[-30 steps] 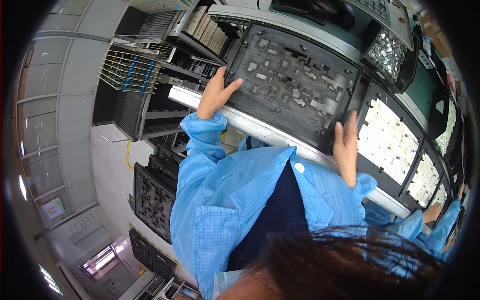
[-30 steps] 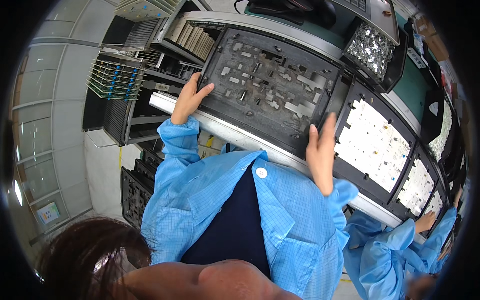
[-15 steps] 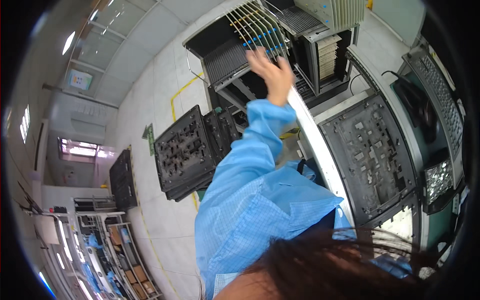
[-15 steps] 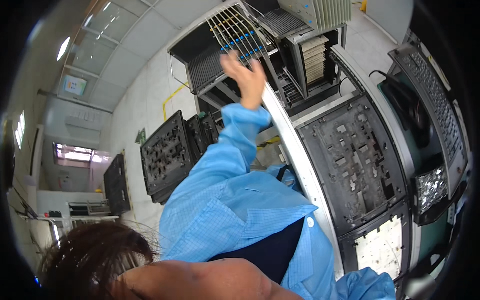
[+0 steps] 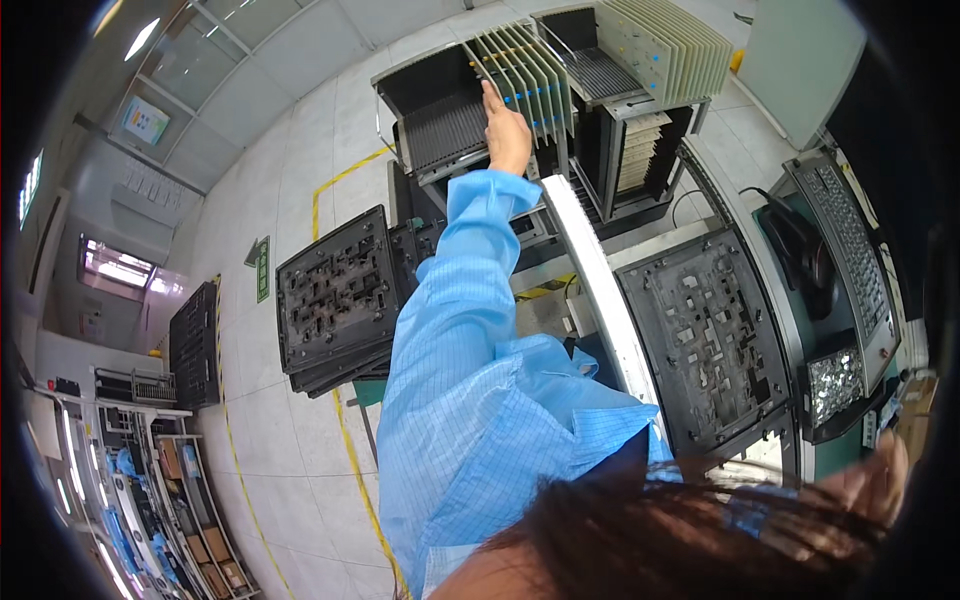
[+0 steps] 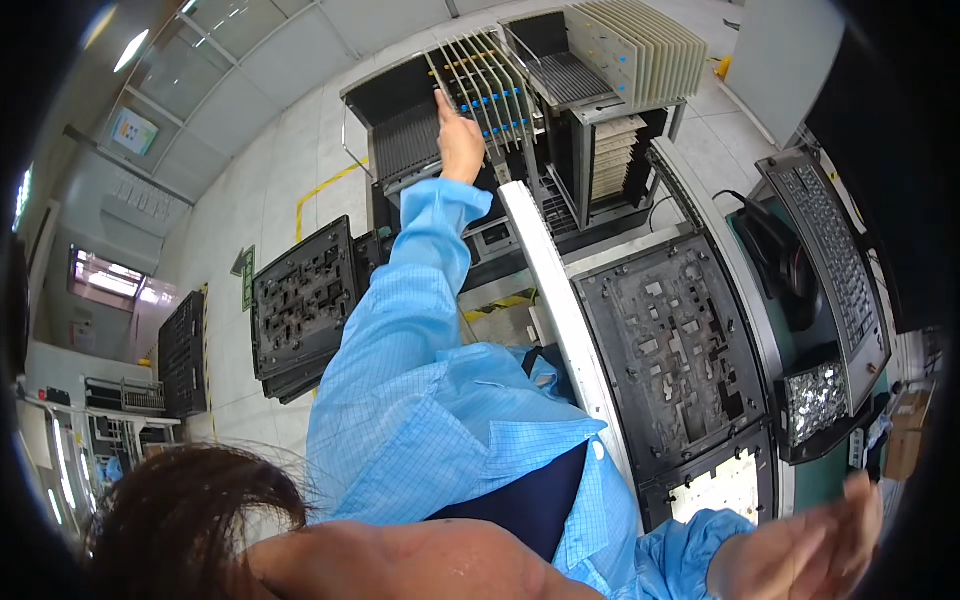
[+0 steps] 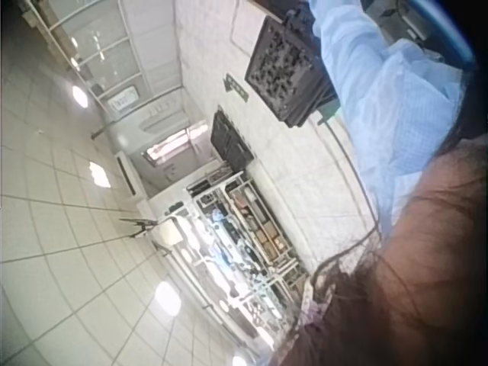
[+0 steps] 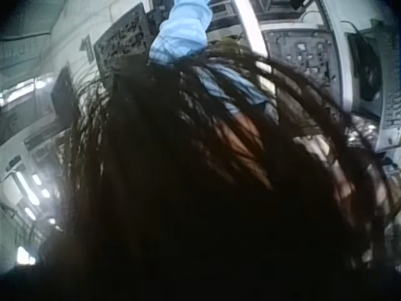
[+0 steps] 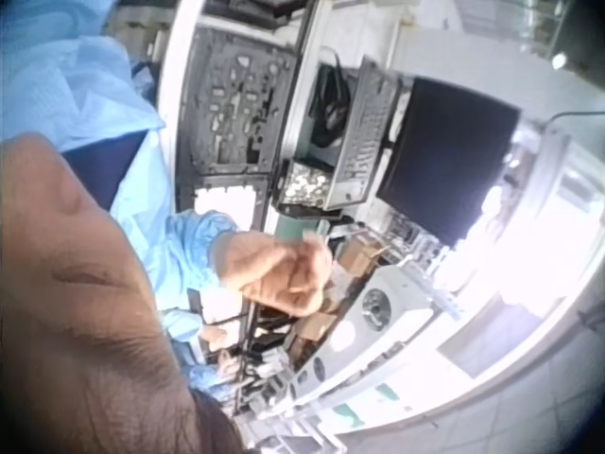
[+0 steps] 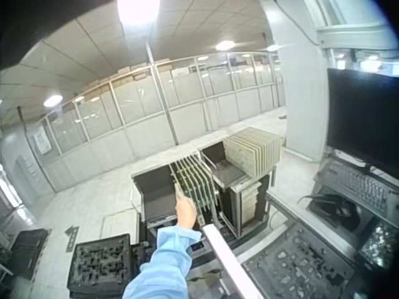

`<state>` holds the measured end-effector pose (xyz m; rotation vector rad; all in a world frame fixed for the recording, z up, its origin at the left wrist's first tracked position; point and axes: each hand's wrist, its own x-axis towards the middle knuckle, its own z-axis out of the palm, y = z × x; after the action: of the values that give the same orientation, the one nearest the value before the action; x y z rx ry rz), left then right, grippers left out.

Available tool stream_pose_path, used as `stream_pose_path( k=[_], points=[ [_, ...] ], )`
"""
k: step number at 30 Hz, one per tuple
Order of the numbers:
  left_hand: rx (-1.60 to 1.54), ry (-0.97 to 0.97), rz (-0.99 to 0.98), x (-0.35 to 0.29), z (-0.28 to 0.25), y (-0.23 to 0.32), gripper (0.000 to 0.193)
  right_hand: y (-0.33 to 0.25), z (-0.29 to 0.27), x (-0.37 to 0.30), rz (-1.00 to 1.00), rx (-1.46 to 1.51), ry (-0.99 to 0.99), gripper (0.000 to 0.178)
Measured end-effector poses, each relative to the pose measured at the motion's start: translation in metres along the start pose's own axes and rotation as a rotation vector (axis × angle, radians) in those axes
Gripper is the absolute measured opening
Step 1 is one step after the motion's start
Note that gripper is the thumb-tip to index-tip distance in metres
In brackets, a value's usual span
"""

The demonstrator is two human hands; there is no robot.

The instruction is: Manual assembly of electronic components and base plates at a production workstation.

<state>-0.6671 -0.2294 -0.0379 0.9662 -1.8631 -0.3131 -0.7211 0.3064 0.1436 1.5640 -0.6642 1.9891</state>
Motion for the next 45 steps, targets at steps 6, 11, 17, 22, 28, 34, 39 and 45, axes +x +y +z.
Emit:
stream_pose_path(
  k=[6, 11, 17, 22, 28, 34, 39, 45],
  points=[
    [-0.051, 0.300, 0.209, -0.099, -0.108, 0.104, 0.068, 0.058, 0.054, -0.036, 0.881, -0.308, -0.422, 0.065],
    [-0.504, 0.152, 0.426, -0.151, -0.105, 0.171, 0.057, 0.112, 0.104, -0.071, 0.567, -0.265, -0.768, 0.099],
    [-1.184, -0.402, 0.621, -0.168, -0.095, 0.232, 0.072, 0.103, 0.077, -0.075, 0.787, -0.540, 0.103, 0.031],
    [0.017, 0.090, 0.854, -0.080, -0.058, 0.239, 0.065, 0.073, -0.082, -0.096, 1.251, -0.099, 0.562, 0.045],
    [-0.909, -1.540, 0.090, -0.096, 0.076, 0.215, 0.055, 0.019, -0.167, -0.160, 1.502, 0.005, 0.635, 0.046],
    [-0.912, -1.553, 0.021, -0.132, 0.100, 0.203, 0.037, 0.009, -0.167, -0.187, 1.473, -0.340, 0.414, 0.040],
    [-0.557, -1.337, 0.320, -0.148, 0.102, 0.205, 0.037, 0.016, -0.174, -0.192, 1.527, -0.558, 0.302, 0.038],
    [-0.177, -0.970, 0.921, -0.148, 0.103, 0.198, 0.044, 0.018, -0.172, -0.193, 1.349, -1.071, -0.072, 0.033]
  ],
)
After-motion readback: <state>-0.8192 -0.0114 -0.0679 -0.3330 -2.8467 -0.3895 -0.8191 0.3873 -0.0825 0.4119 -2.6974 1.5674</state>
